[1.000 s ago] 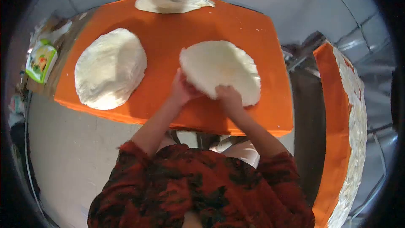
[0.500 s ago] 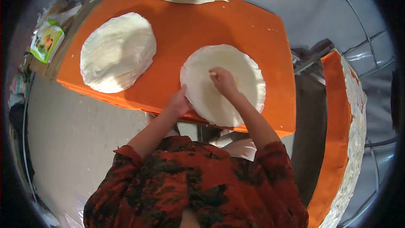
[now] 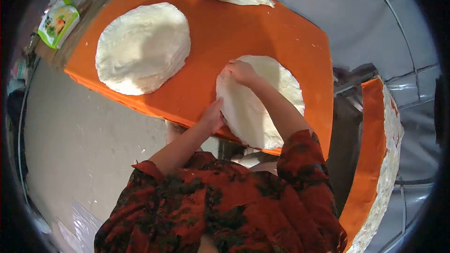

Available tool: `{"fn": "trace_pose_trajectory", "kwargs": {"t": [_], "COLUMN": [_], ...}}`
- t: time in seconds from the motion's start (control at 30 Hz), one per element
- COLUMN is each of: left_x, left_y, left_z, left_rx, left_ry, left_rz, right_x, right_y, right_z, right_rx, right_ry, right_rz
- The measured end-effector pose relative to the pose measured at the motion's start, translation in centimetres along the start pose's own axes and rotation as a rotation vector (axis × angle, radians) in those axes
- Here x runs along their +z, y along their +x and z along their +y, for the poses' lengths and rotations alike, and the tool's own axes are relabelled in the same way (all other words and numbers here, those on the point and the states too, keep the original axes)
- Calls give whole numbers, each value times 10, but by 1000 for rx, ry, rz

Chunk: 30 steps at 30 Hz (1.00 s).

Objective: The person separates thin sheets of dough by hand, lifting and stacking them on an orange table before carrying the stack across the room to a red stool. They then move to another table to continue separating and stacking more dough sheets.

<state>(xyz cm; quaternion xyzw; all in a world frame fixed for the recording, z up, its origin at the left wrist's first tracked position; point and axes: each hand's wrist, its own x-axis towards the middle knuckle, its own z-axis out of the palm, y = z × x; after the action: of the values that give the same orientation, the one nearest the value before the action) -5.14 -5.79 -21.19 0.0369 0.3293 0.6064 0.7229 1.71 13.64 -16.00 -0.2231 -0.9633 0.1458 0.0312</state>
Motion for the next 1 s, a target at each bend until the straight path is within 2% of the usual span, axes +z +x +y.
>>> {"fn": "trace_pose_trajectory", "kwargs": {"t": [0.17, 0.27, 0.3, 0.4, 0.5, 0.57, 0.63, 0.67, 0.73, 0.77, 0.83, 0.87, 0.97, 1.0], "left_x": [-2, -25, -25, -15, -6, -8, -8, -3, 18, 29, 41, 40, 5, 6], "left_y": [2, 22, 23, 13, 5, 5, 3, 0, -10, -14, -23, -28, -22, -28], "left_z": [-5, -19, -17, -10, -11, -9, 1, 2, -1, 1, 18, 26, 32, 36], "left_rx": [-11, -47, -55, -56, 2, 10, -99, -161, -18, 60, 39, 26, 144, 98], "left_ry": [20, -97, -108, -45, 132, 174, 179, 187, 102, 57, 18, 3, 216, 224], "left_rz": [27, -105, -95, -41, -15, -54, -56, -59, -89, -102, -146, -161, 64, 102], "right_x": [-4, 3, 7, 24, 17, -3, 14, 13, 6, -4, -35, -67, -184, -214], "right_y": [-4, -10, -14, -18, -52, -98, -135, -143, -155, -152, -128, -119, -110, -122], "right_z": [-10, -16, -19, -21, -52, -103, -135, -141, -151, -142, -107, -100, -78, -72], "right_rx": [-18, -41, -52, 10, 109, 486, 419, 450, 518, 519, 512, 474, 510, 480], "right_ry": [-37, 4, 24, 102, 140, 192, -36, -72, -137, -116, -61, -69, 85, 348], "right_rz": [121, 237, 277, 220, 589, 99, -32, 2, 73, 34, -43, -7, 227, 312]}}
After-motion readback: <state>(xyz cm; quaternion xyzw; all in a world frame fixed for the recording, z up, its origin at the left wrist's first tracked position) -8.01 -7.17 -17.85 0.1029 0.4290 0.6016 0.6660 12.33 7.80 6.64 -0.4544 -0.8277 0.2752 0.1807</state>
